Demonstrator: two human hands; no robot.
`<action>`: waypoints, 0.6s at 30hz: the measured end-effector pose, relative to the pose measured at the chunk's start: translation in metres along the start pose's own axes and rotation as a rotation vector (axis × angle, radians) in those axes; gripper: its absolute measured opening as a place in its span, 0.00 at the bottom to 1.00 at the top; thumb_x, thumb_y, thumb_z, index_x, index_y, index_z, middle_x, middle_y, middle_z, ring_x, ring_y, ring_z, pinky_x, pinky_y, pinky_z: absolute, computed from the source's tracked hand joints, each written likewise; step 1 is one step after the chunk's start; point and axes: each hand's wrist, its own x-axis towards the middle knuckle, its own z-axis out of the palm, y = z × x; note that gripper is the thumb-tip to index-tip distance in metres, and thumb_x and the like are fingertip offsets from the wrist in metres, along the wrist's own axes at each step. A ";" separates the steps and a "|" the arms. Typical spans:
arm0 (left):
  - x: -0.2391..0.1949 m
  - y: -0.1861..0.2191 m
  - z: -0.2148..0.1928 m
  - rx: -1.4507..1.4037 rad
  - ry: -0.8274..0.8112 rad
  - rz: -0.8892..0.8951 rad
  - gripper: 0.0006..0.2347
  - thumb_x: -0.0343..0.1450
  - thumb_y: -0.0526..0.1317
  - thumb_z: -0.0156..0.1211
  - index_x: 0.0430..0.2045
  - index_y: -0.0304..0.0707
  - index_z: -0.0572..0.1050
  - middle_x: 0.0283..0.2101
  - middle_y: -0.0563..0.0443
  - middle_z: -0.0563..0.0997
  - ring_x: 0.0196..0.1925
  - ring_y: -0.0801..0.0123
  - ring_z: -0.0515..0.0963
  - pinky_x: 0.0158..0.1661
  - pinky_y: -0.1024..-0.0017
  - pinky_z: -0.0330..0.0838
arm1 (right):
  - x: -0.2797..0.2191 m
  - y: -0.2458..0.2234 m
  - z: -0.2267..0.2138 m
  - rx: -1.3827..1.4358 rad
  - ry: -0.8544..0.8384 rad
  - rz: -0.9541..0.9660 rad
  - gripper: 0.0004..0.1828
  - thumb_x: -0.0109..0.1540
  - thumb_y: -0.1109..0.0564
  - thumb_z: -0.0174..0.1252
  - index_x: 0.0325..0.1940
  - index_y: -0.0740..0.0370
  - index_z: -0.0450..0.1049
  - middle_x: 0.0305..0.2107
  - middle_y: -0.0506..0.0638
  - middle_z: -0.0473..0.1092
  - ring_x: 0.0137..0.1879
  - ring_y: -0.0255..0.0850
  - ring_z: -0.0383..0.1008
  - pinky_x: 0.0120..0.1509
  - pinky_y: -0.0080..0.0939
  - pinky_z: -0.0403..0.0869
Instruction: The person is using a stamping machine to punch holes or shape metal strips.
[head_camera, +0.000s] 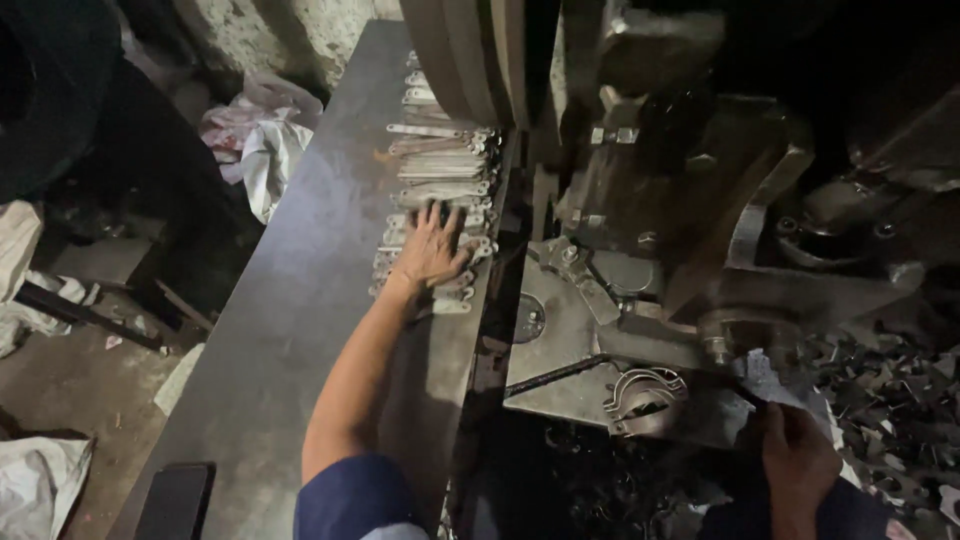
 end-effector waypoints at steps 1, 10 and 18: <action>-0.009 0.005 -0.008 -0.011 -0.016 0.000 0.34 0.72 0.62 0.46 0.68 0.36 0.61 0.69 0.23 0.60 0.72 0.34 0.55 0.67 0.35 0.47 | 0.000 0.004 0.003 -0.043 -0.003 -0.005 0.17 0.73 0.43 0.62 0.48 0.59 0.82 0.33 0.56 0.78 0.40 0.50 0.80 0.48 0.48 0.76; -0.027 0.006 -0.019 -0.160 -0.034 0.050 0.30 0.74 0.59 0.47 0.67 0.37 0.64 0.69 0.27 0.63 0.72 0.33 0.58 0.69 0.41 0.54 | -0.006 -0.002 -0.001 -0.032 -0.001 -0.017 0.16 0.73 0.44 0.63 0.50 0.59 0.82 0.32 0.56 0.77 0.38 0.49 0.80 0.47 0.48 0.75; 0.018 0.014 0.006 -0.039 -0.092 -0.167 0.33 0.73 0.64 0.45 0.68 0.44 0.62 0.75 0.25 0.48 0.77 0.34 0.45 0.66 0.29 0.42 | 0.002 -0.001 0.002 -0.036 -0.004 -0.036 0.16 0.72 0.45 0.63 0.50 0.61 0.83 0.33 0.57 0.78 0.39 0.49 0.80 0.47 0.49 0.77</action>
